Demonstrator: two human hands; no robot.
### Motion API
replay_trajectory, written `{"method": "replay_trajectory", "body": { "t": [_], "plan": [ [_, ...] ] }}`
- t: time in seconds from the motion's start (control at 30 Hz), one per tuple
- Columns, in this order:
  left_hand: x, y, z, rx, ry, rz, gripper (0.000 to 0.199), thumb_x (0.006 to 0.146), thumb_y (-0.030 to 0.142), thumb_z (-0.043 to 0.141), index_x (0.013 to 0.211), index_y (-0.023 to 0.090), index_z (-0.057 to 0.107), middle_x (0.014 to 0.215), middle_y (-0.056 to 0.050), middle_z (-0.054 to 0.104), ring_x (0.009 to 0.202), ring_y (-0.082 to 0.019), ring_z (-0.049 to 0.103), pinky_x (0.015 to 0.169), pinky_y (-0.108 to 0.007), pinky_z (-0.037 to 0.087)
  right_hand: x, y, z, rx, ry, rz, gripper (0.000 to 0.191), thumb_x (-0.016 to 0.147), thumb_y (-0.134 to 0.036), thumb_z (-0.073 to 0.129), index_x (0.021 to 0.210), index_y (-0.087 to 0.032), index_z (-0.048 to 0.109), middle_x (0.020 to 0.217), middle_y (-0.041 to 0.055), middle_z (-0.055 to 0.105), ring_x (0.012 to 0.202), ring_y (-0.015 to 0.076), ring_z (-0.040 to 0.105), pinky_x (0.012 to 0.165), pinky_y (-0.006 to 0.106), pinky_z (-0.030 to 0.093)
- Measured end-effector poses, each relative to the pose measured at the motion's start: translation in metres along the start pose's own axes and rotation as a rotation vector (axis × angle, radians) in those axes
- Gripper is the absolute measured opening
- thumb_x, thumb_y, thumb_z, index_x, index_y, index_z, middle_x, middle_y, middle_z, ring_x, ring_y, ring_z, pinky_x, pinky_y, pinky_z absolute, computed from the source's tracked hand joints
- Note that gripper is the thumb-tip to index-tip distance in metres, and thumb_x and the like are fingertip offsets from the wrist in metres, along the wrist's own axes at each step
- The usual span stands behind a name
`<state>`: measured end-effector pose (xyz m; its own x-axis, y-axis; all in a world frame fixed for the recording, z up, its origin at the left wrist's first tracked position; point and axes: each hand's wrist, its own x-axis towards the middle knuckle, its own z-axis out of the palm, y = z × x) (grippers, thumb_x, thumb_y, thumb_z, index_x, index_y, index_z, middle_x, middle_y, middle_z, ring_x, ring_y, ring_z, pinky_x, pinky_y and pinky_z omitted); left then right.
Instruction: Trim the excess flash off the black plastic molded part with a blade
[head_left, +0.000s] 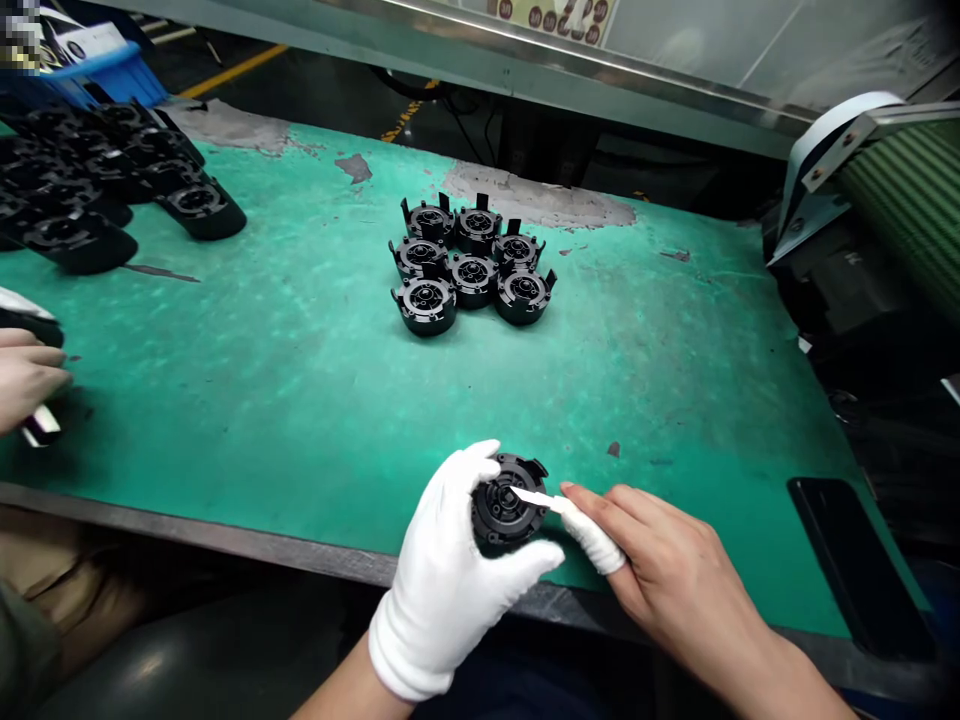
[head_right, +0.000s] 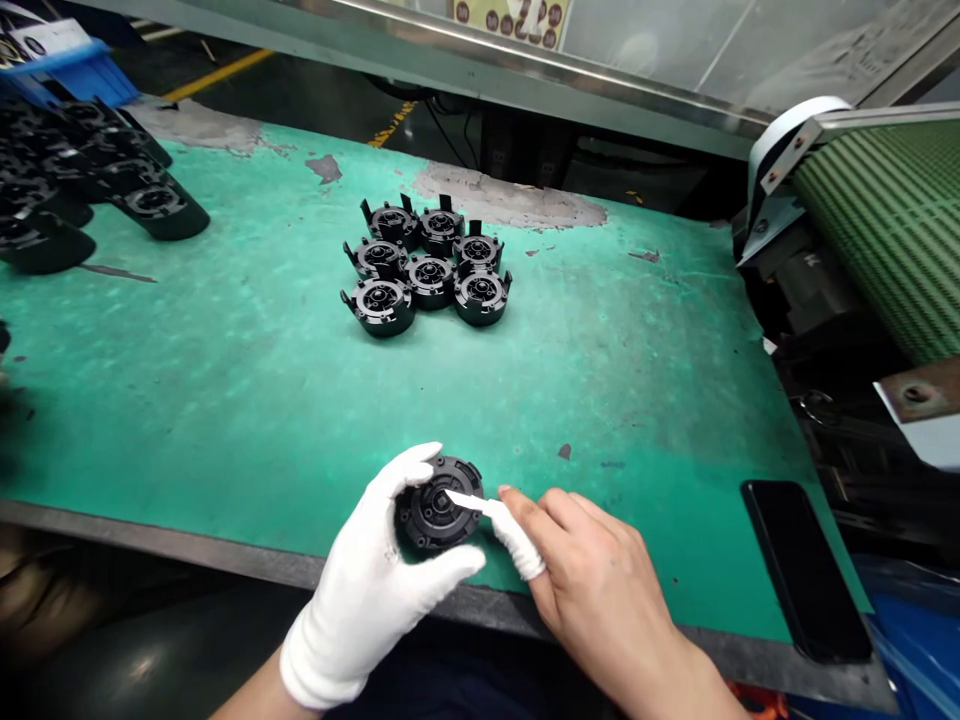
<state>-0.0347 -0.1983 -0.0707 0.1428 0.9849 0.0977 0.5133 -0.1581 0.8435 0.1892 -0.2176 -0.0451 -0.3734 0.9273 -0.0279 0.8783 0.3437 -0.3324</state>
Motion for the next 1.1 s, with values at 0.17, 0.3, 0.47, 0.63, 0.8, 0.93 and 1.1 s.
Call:
{"method": "replay_trajectory", "body": {
  "t": [0.17,0.3,0.47,0.63,0.8,0.93,1.1],
  "plan": [
    [0.000,0.000,0.001,0.011,0.011,0.013,0.072,0.071,0.036,0.084,0.129,0.024,0.044,0.136,-0.010,0.056,0.122,-0.025,0.059,0.107,-0.044,0.049,0.001,0.000,-0.001,0.046,-0.014,0.010,0.038,0.104,-0.027,0.042,0.140,-0.028,0.053,0.084,0.0020,0.058,0.075,0.0178,0.058,0.065,0.030,0.042],
    [0.001,0.001,0.001,0.032,0.031,0.029,0.068,0.072,0.036,0.083,0.128,0.023,0.046,0.134,-0.010,0.058,0.122,-0.026,0.060,0.107,-0.043,0.049,0.002,-0.002,-0.002,0.030,-0.035,0.028,0.038,0.103,-0.026,0.044,0.139,-0.029,0.054,0.085,0.0019,0.058,0.075,0.0178,0.058,0.064,0.030,0.041],
    [-0.001,0.001,0.007,0.061,0.084,0.083,0.063,0.075,0.035,0.081,0.126,0.022,0.046,0.135,-0.012,0.058,0.122,-0.025,0.060,0.107,-0.043,0.049,0.008,-0.006,-0.001,-0.058,0.003,0.058,0.039,0.100,-0.022,0.047,0.137,-0.030,0.056,0.085,0.0019,0.059,0.075,0.0184,0.059,0.064,0.031,0.039],
    [-0.001,0.001,0.017,0.087,0.177,0.108,0.063,0.075,0.039,0.083,0.122,0.020,0.046,0.134,-0.014,0.057,0.122,-0.027,0.061,0.106,-0.046,0.052,0.020,-0.003,0.001,-0.008,-0.005,0.139,0.037,0.102,-0.024,0.044,0.135,-0.029,0.059,0.089,0.0024,0.063,0.082,0.0186,0.063,0.068,0.030,0.043],
    [-0.002,-0.001,0.019,0.094,0.179,0.122,0.064,0.074,0.044,0.083,0.121,0.020,0.047,0.134,-0.015,0.057,0.123,-0.028,0.060,0.106,-0.047,0.052,0.008,0.003,-0.004,0.183,-0.045,0.119,0.036,0.104,-0.028,0.041,0.137,-0.030,0.057,0.096,0.0030,0.065,0.087,0.0178,0.063,0.075,0.031,0.047],
    [-0.005,-0.002,0.018,0.106,0.153,0.107,0.075,0.074,0.049,0.082,0.132,0.019,0.044,0.139,-0.016,0.055,0.129,-0.029,0.057,0.109,-0.048,0.049,-0.011,0.005,-0.007,0.241,-0.093,0.127,0.035,0.106,-0.031,0.040,0.137,-0.032,0.056,0.096,0.0023,0.064,0.084,0.0164,0.062,0.073,0.030,0.046],
    [-0.004,-0.002,0.019,0.127,0.135,0.091,0.087,0.074,0.052,0.082,0.142,0.018,0.040,0.140,-0.015,0.055,0.130,-0.029,0.055,0.111,-0.047,0.048,-0.027,0.003,-0.007,0.193,-0.155,0.097,0.037,0.105,-0.029,0.040,0.140,-0.031,0.052,0.093,0.0026,0.062,0.082,0.0177,0.062,0.070,0.031,0.046]
  ]
}}
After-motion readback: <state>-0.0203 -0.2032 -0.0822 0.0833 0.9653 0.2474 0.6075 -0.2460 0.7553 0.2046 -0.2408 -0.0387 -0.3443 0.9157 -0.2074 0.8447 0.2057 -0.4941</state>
